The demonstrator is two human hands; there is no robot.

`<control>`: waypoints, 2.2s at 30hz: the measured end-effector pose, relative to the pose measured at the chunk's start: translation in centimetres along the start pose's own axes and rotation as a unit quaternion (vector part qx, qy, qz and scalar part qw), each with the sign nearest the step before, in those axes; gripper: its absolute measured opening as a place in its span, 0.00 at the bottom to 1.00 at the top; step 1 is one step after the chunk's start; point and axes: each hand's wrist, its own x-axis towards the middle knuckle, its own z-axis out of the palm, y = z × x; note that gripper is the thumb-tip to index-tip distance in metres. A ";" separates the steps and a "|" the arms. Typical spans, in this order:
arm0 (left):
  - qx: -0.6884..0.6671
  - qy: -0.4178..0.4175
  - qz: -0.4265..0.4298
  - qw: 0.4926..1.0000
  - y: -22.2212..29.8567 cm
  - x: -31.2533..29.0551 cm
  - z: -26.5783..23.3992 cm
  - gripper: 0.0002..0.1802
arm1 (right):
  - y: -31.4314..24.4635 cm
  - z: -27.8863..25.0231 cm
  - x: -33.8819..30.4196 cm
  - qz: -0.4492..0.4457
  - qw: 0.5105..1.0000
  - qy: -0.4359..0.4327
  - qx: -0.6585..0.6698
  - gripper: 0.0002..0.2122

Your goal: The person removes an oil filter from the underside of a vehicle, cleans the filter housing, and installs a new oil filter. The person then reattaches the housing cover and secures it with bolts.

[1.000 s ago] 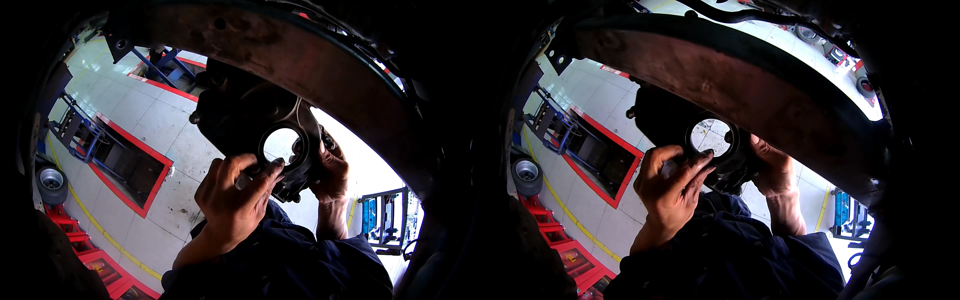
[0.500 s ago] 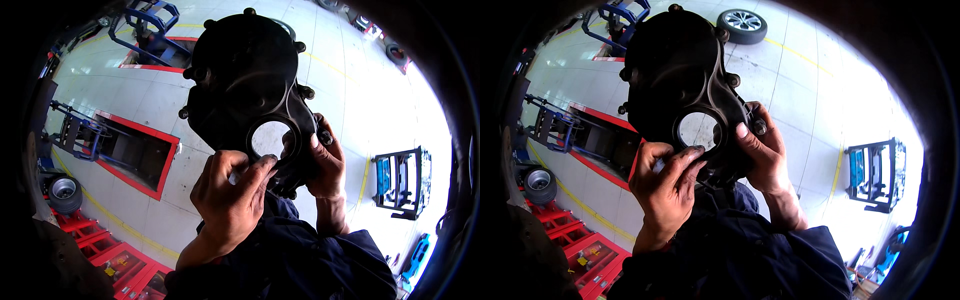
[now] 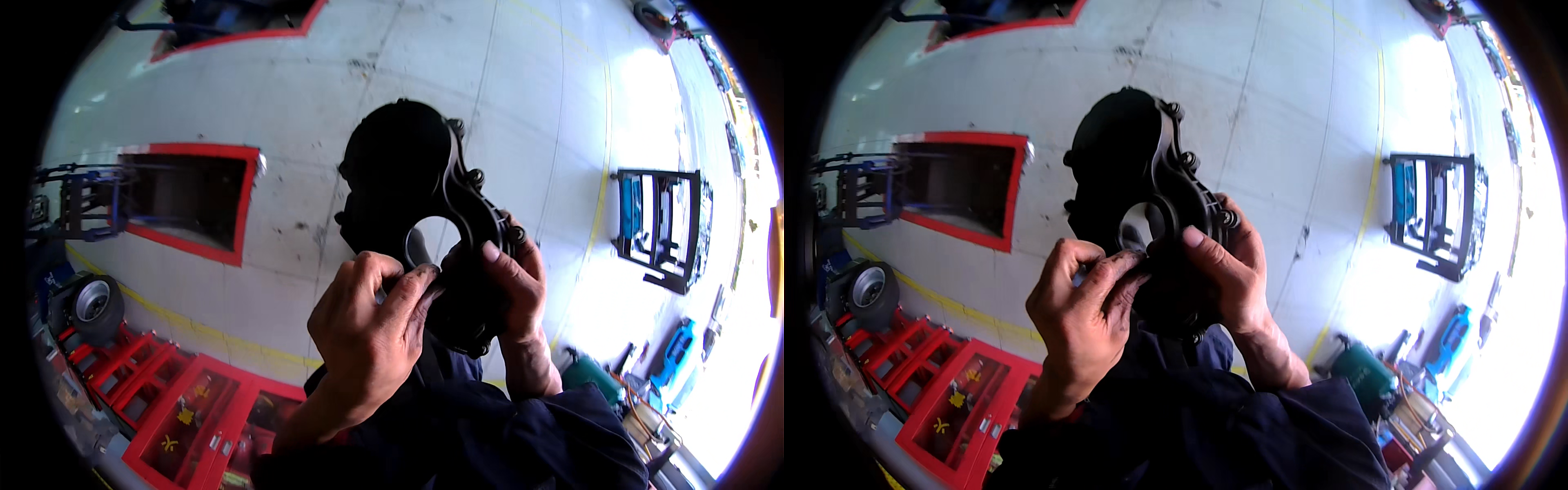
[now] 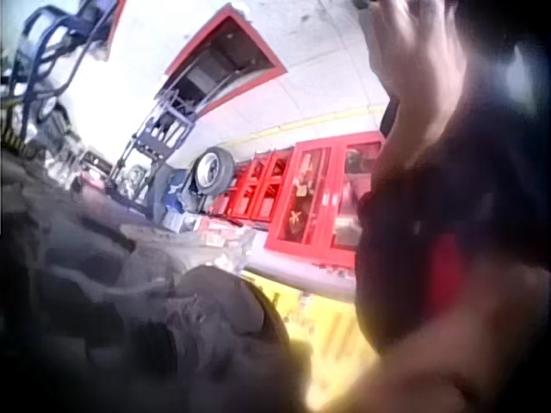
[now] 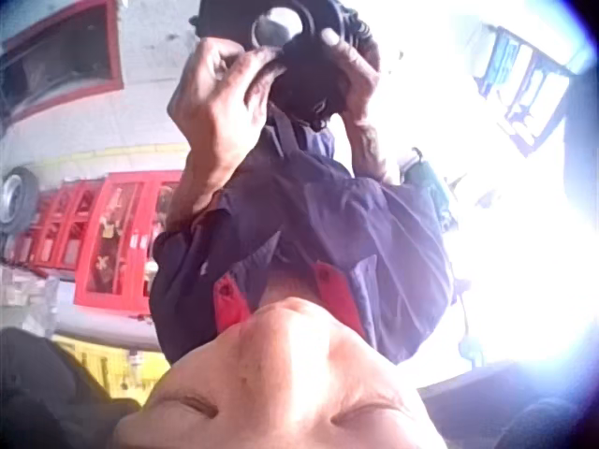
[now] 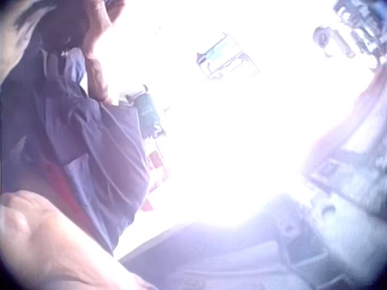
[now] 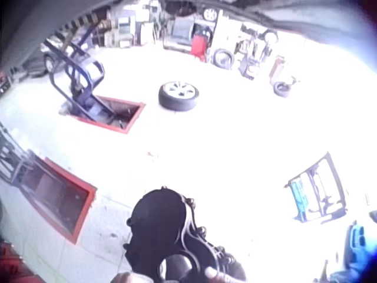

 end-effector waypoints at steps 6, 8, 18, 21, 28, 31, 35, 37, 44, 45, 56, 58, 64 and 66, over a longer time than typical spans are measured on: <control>-0.047 -0.110 -0.020 0.993 0.0 -3.6 5.3 0.16 | 3.8 -5.1 -4.1 0.043 0.993 0.106 0.020 0.17; -0.054 -0.146 -0.011 0.988 0.5 -4.6 7.6 0.16 | 5.3 -7.8 -5.7 0.042 0.990 0.135 0.028 0.18; -0.013 -0.294 0.069 0.953 11.4 -10.4 23.6 0.15 | 7.1 -25.0 -17.0 0.009 0.945 0.271 0.184 0.22; -0.058 -0.332 0.074 0.939 17.6 -13.1 29.2 0.15 | 5.7 -32.3 -22.4 -0.010 0.930 0.313 0.194 0.21; -0.591 -0.305 -0.424 0.615 33.9 -11.3 38.8 0.30 | -1.0 -47.4 -35.4 -0.116 0.893 0.352 0.255 0.23; -0.637 -0.332 -0.424 0.552 40.9 -12.1 42.7 0.34 | -5.3 -52.7 -40.1 -0.170 0.883 0.357 0.253 0.21; -0.567 -0.448 -0.300 0.623 48.0 -11.6 44.1 0.34 | -11.0 -54.8 -43.8 -0.254 0.851 0.382 0.255 0.20; -0.558 -0.463 -0.301 0.619 51.3 -11.3 45.1 0.23 | -14.4 -56.1 -45.3 -0.294 0.839 0.394 0.232 0.20; -0.469 -0.577 -0.228 0.628 56.3 -9.0 50.9 0.42 | -24.0 -59.3 -46.4 -0.387 0.839 0.346 0.163 0.18; -0.484 -0.585 -0.218 0.613 57.3 -7.9 52.1 0.48 | -25.7 -59.9 -46.2 -0.386 0.844 0.337 0.160 0.18; -0.696 -0.563 -0.130 0.426 70.2 6.4 63.0 0.32 | -44.2 -69.2 -40.5 -0.423 0.863 0.266 0.069 0.17; -0.710 -0.557 -0.125 0.412 72.3 9.6 64.2 0.32 | -46.8 -70.2 -39.3 -0.432 0.854 0.284 0.064 0.16; -0.733 -0.424 -0.148 0.511 78.7 14.7 63.2 0.34 | -50.0 -78.2 -33.5 -0.422 0.871 0.174 0.180 0.22; -0.762 -0.437 -0.128 0.460 79.0 17.1 63.7 0.31 | -48.7 -79.6 -30.5 -0.456 0.865 0.202 -0.059 0.27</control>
